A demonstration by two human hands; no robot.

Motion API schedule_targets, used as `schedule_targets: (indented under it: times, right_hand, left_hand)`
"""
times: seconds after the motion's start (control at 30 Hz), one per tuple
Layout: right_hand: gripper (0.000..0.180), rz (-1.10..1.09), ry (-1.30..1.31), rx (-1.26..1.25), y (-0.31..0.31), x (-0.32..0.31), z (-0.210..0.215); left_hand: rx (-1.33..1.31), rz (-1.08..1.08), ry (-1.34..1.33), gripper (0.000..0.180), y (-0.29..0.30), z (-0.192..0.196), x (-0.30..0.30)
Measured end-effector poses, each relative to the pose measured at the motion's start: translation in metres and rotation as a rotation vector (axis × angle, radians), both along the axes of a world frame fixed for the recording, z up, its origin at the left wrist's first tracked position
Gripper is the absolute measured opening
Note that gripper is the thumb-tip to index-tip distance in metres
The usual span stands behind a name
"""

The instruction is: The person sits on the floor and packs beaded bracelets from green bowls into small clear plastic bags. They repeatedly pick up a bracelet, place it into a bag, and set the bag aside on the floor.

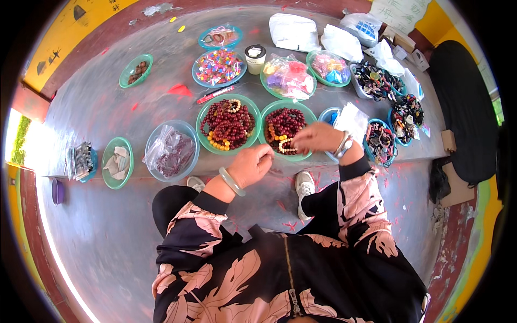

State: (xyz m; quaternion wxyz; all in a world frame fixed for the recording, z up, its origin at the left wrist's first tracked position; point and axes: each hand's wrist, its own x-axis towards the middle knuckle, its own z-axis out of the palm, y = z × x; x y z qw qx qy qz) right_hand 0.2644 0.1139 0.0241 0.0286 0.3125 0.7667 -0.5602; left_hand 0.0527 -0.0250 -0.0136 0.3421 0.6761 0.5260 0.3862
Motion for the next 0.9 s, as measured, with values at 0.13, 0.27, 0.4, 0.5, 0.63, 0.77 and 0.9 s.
schedule_targets:
  times: [0.13,0.27,0.4,0.5,0.63,0.77,0.9]
  right_hand:
    - [0.027,-0.405,-0.061,0.188,0.04,0.023,-0.012]
    - [0.027,-0.256,-0.184,0.7,0.061,0.017,-0.055]
    - [0.036,-0.118,-0.269,0.748,0.067,-0.011,-0.09]
    - [0.045,-0.019,-0.38,0.725,0.073,-0.031,-0.12]
    - [0.051,0.033,-0.48,0.7,0.082,-0.048,-0.156]
    - [0.057,0.067,-0.513,0.805,0.082,-0.066,-0.164]
    - [0.056,0.072,-0.631,0.767,0.076,-0.077,-0.162]
  left_hand:
    - [-0.019,-0.072,0.05,0.012,-0.003,-0.002,0.002]
    - [-0.015,-0.111,0.128,0.014,-0.004,-0.005,0.004]
    - [-0.023,-0.165,0.173,0.015,-0.002,-0.014,0.005]
    - [-0.033,-0.199,0.247,0.015,-0.003,-0.022,0.003]
    - [-0.064,-0.227,0.285,0.016,0.0,-0.023,0.003]
    - [-0.098,-0.237,0.31,0.016,0.003,-0.02,0.003]
    - [-0.096,-0.239,0.31,0.015,0.004,-0.018,0.003]
